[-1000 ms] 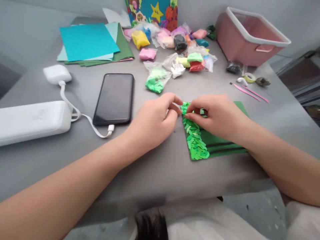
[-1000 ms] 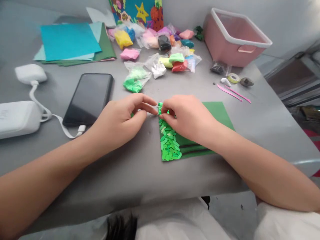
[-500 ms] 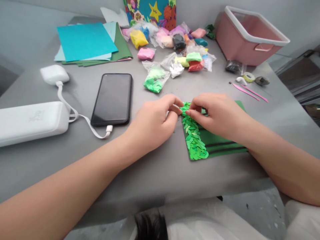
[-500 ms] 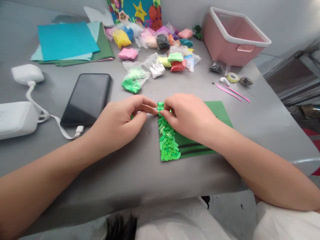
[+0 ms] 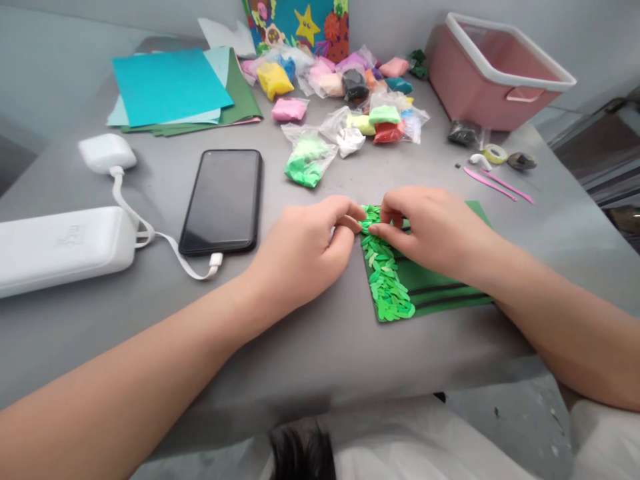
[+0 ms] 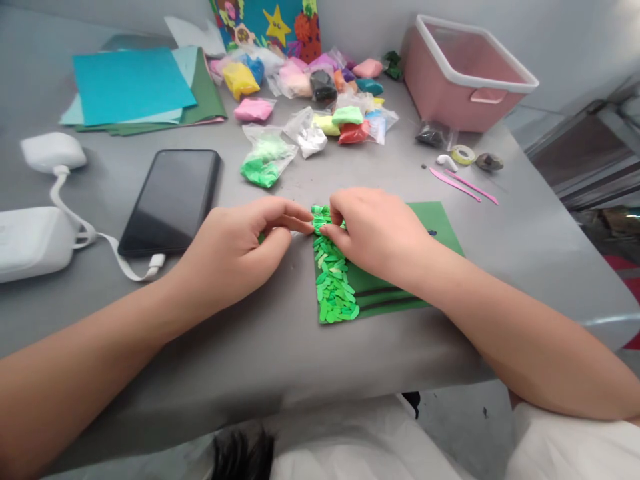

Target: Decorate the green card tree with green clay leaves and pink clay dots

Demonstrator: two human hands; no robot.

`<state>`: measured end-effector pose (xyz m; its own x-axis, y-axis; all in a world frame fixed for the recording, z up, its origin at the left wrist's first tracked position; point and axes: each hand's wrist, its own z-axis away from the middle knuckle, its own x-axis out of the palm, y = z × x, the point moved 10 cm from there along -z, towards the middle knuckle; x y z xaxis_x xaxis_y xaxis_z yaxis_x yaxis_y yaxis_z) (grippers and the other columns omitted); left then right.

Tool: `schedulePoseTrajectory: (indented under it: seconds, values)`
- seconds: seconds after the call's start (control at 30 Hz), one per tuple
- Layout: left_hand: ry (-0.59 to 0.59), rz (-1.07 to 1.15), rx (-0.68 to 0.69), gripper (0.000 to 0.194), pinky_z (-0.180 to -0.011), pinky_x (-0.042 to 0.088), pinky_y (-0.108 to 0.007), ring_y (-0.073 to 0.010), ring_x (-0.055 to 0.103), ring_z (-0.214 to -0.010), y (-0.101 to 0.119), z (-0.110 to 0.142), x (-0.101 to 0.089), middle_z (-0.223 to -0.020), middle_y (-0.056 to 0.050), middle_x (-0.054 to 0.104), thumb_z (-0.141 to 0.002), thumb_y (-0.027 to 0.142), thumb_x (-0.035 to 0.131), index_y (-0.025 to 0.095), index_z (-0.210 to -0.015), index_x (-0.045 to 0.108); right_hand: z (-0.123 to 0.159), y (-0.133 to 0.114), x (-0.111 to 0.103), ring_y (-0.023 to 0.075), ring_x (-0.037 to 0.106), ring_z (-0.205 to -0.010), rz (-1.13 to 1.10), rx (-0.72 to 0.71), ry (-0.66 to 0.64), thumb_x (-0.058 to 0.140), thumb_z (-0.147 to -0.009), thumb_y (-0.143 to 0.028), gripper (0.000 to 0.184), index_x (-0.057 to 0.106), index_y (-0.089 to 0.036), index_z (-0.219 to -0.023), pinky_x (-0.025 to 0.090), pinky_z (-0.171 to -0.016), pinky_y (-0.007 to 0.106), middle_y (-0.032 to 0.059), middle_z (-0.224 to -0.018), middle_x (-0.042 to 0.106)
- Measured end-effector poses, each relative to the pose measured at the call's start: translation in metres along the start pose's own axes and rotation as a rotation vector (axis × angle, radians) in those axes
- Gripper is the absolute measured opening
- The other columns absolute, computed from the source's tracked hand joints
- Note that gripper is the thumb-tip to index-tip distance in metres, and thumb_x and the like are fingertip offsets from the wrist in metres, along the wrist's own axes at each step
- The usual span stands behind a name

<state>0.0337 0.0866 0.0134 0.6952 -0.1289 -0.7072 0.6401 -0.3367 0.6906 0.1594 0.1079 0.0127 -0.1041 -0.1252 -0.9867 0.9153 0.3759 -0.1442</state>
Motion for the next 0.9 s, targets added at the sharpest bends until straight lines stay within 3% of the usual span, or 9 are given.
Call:
schedulePoseTrajectory:
  seconds: [0.27, 0.37, 0.47, 0.6, 0.7, 0.9]
  values:
    - [0.016, 0.028, -0.035, 0.034, -0.077, 0.051, -0.030, -0.0181, 0.071, -0.077, 0.001, 0.001, -0.003, -0.097, 0.001, 0.082, -0.086, 0.012, 0.047, 0.020, -0.110, 0.069, 0.000, 0.002, -0.003, 0.0186, 0.056, -0.078, -0.019, -0.012, 0.018, 0.066, -0.094, -0.031, 0.015, 0.060, -0.020, -0.085, 0.034, -0.066, 0.030, 0.0034, -0.086, 0.069]
    - [0.043, 0.104, -0.039, 0.040, -0.088, 0.051, -0.033, -0.0208, 0.071, -0.097, 0.000, 0.000, -0.007, -0.108, -0.003, 0.079, -0.084, 0.008, 0.043, 0.019, -0.116, 0.065, 0.000, 0.002, -0.002, 0.0193, 0.056, -0.078, -0.020, -0.016, 0.010, 0.066, -0.093, -0.030, 0.014, 0.061, -0.020, -0.085, 0.034, -0.065, 0.030, 0.0043, -0.086, 0.069]
    - [0.088, 0.200, -0.034, 0.045, -0.101, 0.049, -0.037, -0.0212, 0.066, -0.114, -0.002, -0.002, -0.011, -0.122, -0.006, 0.074, -0.083, 0.003, 0.041, 0.018, -0.119, 0.063, 0.002, -0.001, -0.014, 0.0185, 0.057, -0.073, -0.066, -0.044, 0.098, 0.065, -0.092, -0.027, 0.010, 0.063, -0.021, -0.085, 0.035, -0.065, 0.030, 0.0035, -0.083, 0.069]
    - [0.113, 0.521, -0.132, 0.036, -0.100, 0.054, -0.036, -0.0212, 0.068, -0.111, -0.013, -0.003, -0.008, -0.133, -0.009, 0.066, -0.086, 0.012, 0.062, 0.020, -0.121, 0.059, 0.013, -0.011, -0.041, 0.0163, 0.057, -0.067, -0.185, -0.145, 0.312, 0.063, -0.095, -0.032, 0.013, 0.071, -0.024, -0.100, 0.039, -0.064, 0.031, 0.0020, -0.082, 0.070]
    - [0.065, 0.849, -0.252, 0.034, -0.096, 0.059, -0.036, -0.0232, 0.072, -0.108, -0.019, -0.002, 0.003, -0.121, -0.009, 0.070, -0.086, 0.026, 0.075, 0.021, -0.116, 0.060, 0.022, -0.025, -0.050, 0.0158, 0.057, -0.068, -0.237, -0.288, 0.369, 0.063, -0.096, -0.041, 0.023, 0.074, -0.026, -0.111, 0.041, -0.064, 0.031, 0.0028, -0.087, 0.070]
    - [-0.041, 1.029, -0.286, 0.026, -0.095, 0.060, -0.033, -0.0196, 0.074, -0.102, -0.009, 0.000, 0.013, -0.106, -0.007, 0.076, -0.091, 0.026, 0.074, 0.016, -0.114, 0.065, 0.028, -0.024, -0.053, 0.0173, 0.059, -0.073, -0.231, -0.273, 0.405, 0.059, -0.098, -0.038, 0.021, 0.078, -0.031, -0.103, 0.046, -0.066, 0.034, 0.0054, -0.095, 0.069]
